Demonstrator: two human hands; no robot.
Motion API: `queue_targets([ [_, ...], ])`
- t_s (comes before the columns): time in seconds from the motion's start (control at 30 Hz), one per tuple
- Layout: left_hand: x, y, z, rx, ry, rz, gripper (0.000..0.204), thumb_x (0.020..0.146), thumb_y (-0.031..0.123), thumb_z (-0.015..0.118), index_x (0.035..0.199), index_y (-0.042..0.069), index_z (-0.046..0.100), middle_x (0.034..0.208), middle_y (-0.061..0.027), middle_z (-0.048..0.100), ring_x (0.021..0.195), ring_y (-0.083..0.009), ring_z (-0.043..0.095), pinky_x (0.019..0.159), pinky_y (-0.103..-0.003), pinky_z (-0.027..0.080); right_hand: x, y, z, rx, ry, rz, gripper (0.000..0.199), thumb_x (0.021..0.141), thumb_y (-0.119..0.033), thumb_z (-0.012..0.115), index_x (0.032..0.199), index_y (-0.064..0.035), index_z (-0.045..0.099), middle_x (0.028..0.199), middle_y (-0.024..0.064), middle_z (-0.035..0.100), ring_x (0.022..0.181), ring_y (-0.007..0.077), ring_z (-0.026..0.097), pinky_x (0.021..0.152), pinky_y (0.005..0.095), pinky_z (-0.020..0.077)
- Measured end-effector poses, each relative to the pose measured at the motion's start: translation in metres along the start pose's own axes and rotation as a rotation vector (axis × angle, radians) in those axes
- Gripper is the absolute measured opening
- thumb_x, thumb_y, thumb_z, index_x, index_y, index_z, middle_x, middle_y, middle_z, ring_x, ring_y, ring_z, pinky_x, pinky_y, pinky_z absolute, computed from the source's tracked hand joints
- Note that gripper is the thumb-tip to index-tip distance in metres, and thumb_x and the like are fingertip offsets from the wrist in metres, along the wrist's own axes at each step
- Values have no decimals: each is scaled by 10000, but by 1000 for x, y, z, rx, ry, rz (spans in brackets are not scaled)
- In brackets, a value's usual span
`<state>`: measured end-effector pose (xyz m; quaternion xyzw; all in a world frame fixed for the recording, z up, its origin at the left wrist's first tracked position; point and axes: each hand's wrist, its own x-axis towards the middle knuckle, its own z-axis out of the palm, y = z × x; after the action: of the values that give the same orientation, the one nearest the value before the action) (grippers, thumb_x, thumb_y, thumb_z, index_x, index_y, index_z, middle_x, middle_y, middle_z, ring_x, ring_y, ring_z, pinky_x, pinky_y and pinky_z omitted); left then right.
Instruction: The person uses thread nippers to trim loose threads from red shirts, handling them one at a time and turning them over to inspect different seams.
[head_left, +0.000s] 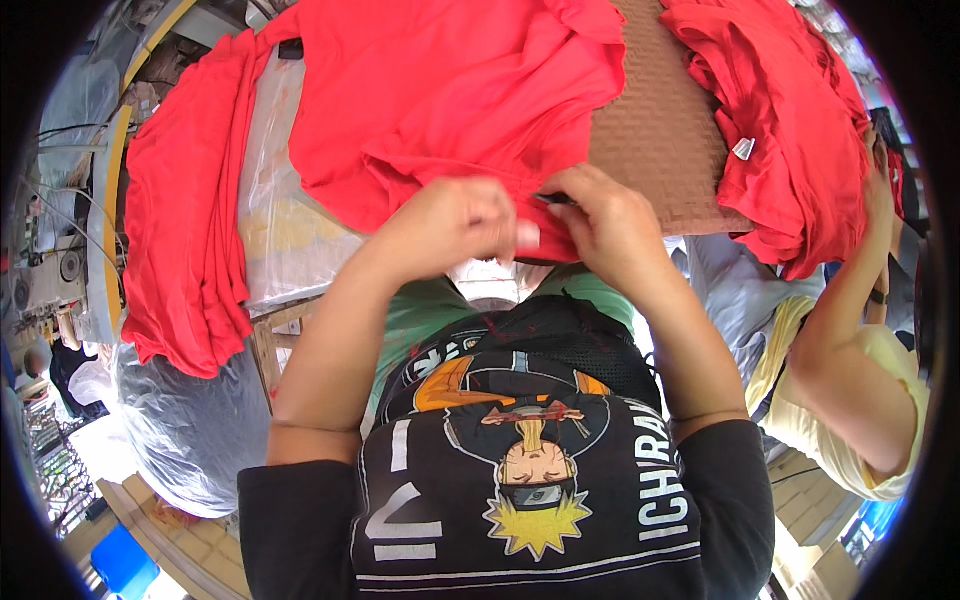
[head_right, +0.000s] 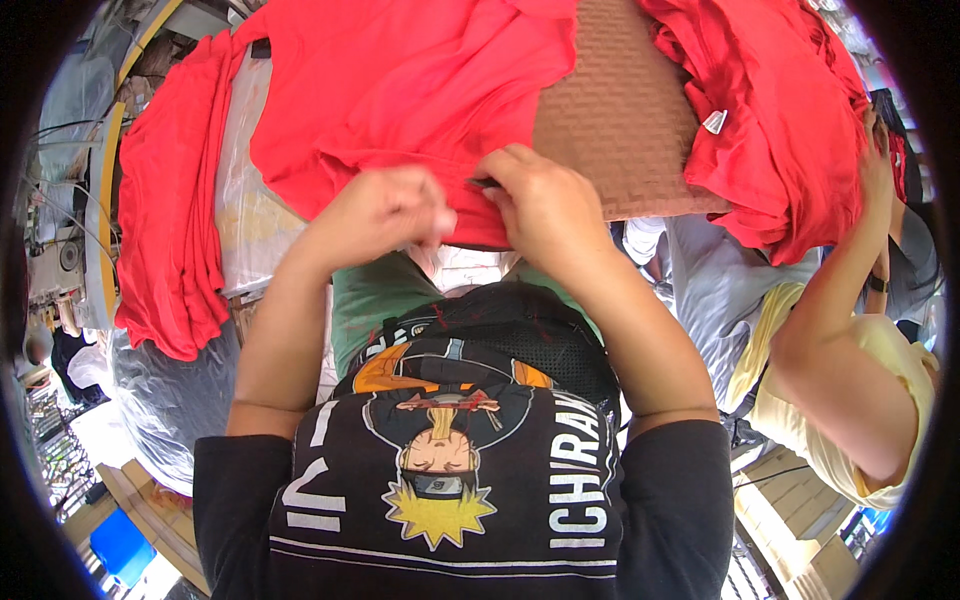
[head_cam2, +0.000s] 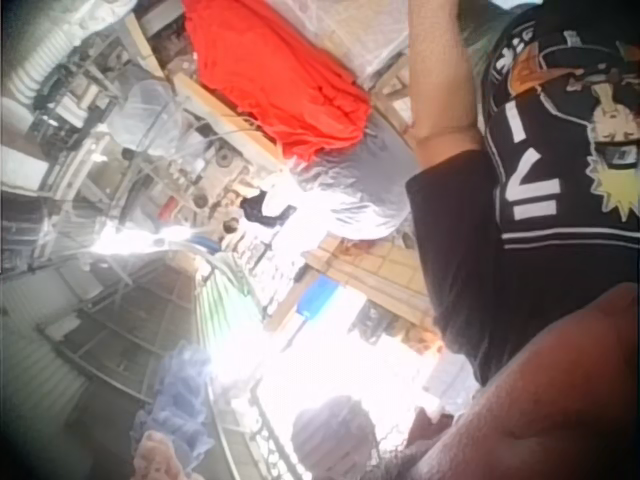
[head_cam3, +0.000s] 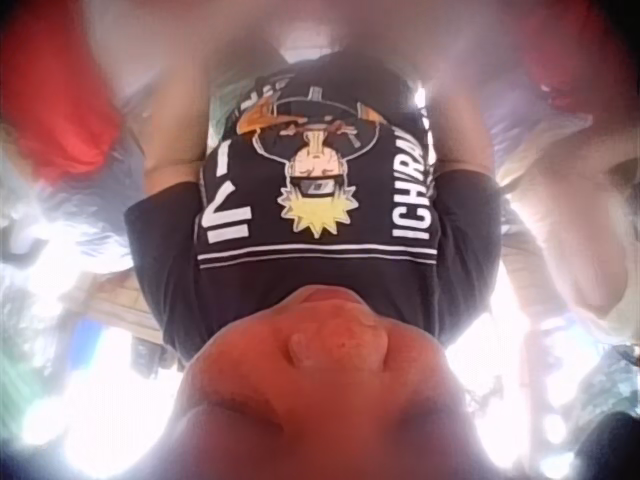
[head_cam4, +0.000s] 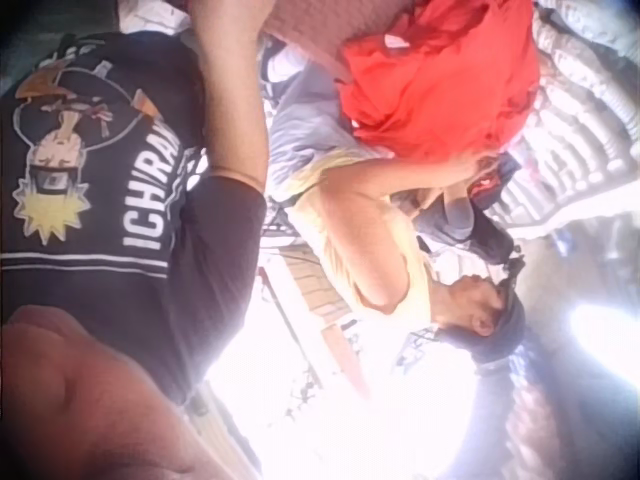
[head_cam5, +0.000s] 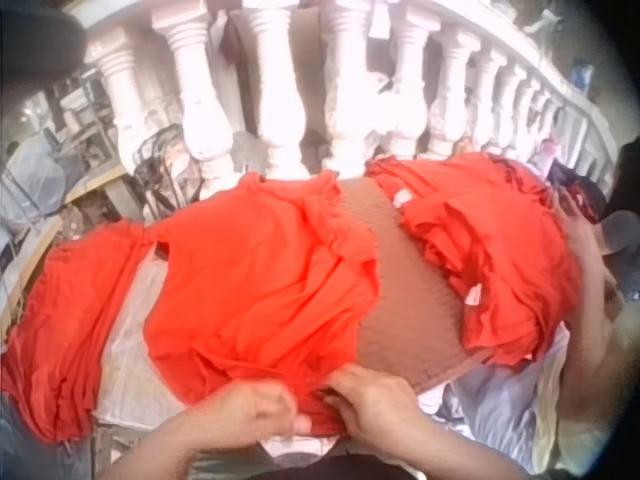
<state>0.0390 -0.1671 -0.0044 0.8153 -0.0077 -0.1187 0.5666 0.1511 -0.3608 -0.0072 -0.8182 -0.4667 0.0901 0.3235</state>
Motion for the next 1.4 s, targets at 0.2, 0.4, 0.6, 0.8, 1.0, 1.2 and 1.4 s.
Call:
queue_targets([
  [0.2,-10,32,-8,389,51,83,252,902,249,674,778,29,682,824,-88,636,763,-230,628,685,-333,492,-3,6,-39,89,168,107,198,825,-57,659,1022,-44,638,979,147,666,864,335,664,747,402,519],
  [0.4,28,-9,44,493,464,278,161,851,142,688,978,43,682,994,-92,652,896,-281,640,804,-367,515,-18,17,-14,242,71,182,229,847,-64,663,1067,-8,629,965,202,690,918,371,675,778,416,522],
  [0.6,39,-17,63,549,560,177,156,824,152,713,970,98,705,1011,-73,643,915,-290,638,791,-376,518,-23,27,-6,267,53,226,240,848,-74,673,1073,-3,626,970,218,690,929,372,676,787,415,525],
  [0.8,39,-24,52,319,547,116,113,863,110,687,958,50,697,967,-76,680,889,-207,659,796,-324,514,-24,31,-4,271,52,201,245,852,-82,675,1079,-9,624,973,218,690,939,378,673,795,417,522],
  [1.0,24,-24,23,-233,362,-40,196,926,151,652,1010,-22,691,980,-111,713,917,-154,656,837,-288,503,-22,30,-6,269,36,195,244,856,-89,672,1083,-15,622,980,215,691,944,380,670,798,420,519],
  [1.2,-39,37,-43,-236,-90,52,236,952,178,619,909,-35,710,936,-88,717,945,-164,650,896,-313,493,-20,31,-8,274,-1,238,258,852,-88,673,1098,-28,624,976,195,698,904,359,677,782,406,517],
  [1.4,-75,39,-59,-44,325,217,143,859,62,667,981,0,626,1134,-109,642,1083,-212,597,961,-355,441,3,12,-22,201,7,155,279,839,-101,690,1101,-33,624,971,163,682,855,319,671,766,394,515],
])
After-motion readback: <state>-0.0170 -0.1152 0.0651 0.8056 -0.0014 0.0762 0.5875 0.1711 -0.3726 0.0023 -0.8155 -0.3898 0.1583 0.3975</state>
